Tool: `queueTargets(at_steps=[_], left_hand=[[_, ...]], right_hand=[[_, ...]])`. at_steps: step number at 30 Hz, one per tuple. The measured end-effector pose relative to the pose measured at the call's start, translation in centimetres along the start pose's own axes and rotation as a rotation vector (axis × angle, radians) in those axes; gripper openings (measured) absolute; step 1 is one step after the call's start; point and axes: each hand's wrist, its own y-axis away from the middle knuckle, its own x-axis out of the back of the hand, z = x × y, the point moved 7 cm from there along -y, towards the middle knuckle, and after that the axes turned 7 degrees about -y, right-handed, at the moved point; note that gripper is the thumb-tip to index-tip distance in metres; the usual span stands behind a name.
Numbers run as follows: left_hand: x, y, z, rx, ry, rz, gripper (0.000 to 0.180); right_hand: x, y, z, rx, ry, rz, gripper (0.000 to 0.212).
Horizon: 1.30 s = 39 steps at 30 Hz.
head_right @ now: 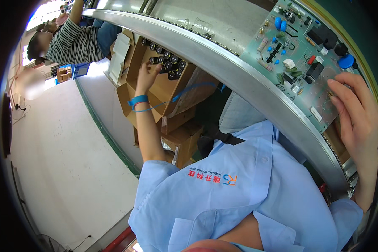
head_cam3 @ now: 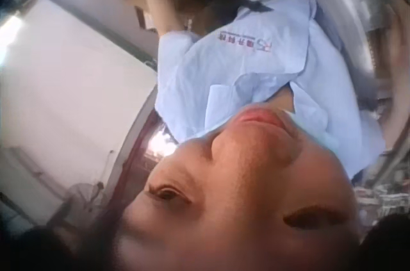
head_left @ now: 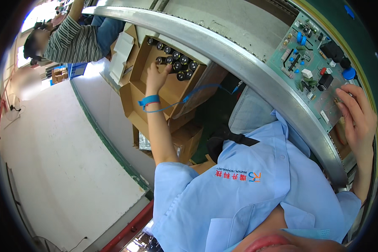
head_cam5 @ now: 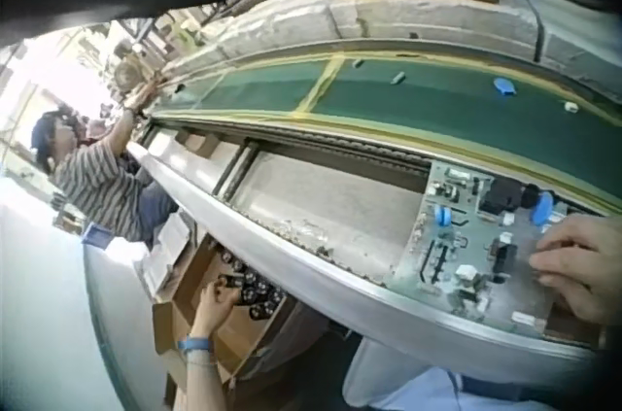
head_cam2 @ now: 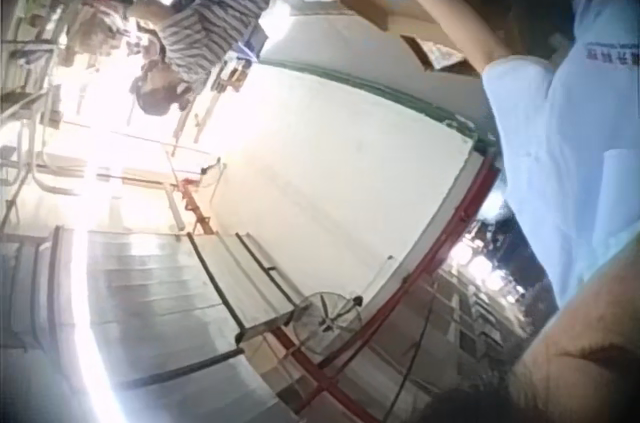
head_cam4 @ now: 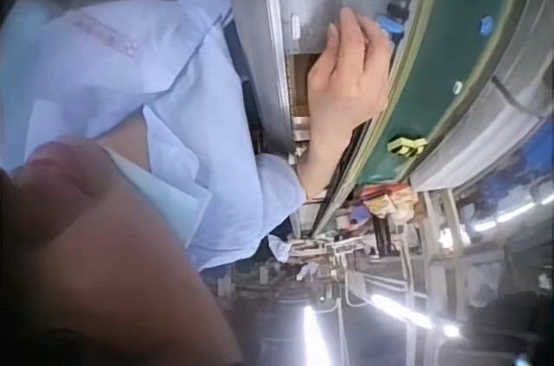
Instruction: Assembling electronic components onto a printed circuit board on an assembly line.
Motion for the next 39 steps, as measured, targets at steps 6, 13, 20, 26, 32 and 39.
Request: queueTargets(at_steps=[6, 13, 20, 26, 32, 39], left_hand=[[-5.2, -1.7, 4.4, -0.091, 0.524, -0.254, 0.065], [-7.2, -0.2, -1.5, 0.167, 0.63, -0.607, 0.076], [-10.0, -4.1, -1.8, 0.138, 0.66, -0.524, 0.072], [-9.4, -2.9, -2.3, -0.016, 0.388, -0.299, 0.071], [-9.4, -2.3, -1.8, 0.025, 0.352, -0.365, 0.067], [-7.9, -0.5, 1.0, 0.128, 0.043, -0.21, 0.054]], right_hand=[[5.8, 5.7, 4.5, -0.282, 0.204, 0.213, 0.024], [16.3, 19.7, 10.2, -0.668, 0.739, 0.53, 0.023], [15.2, 23.9, 16.2, -0.905, 0.387, 0.626, 0.045], [10.9, 18.1, 17.2, -0.815, 0.638, 0.603, 0.053], [12.0, 18.2, 18.2, -0.577, 0.705, 0.71, 0.035], [9.9, 12.7, 12.8, -0.793, -1.022, 1.079, 0.045]])
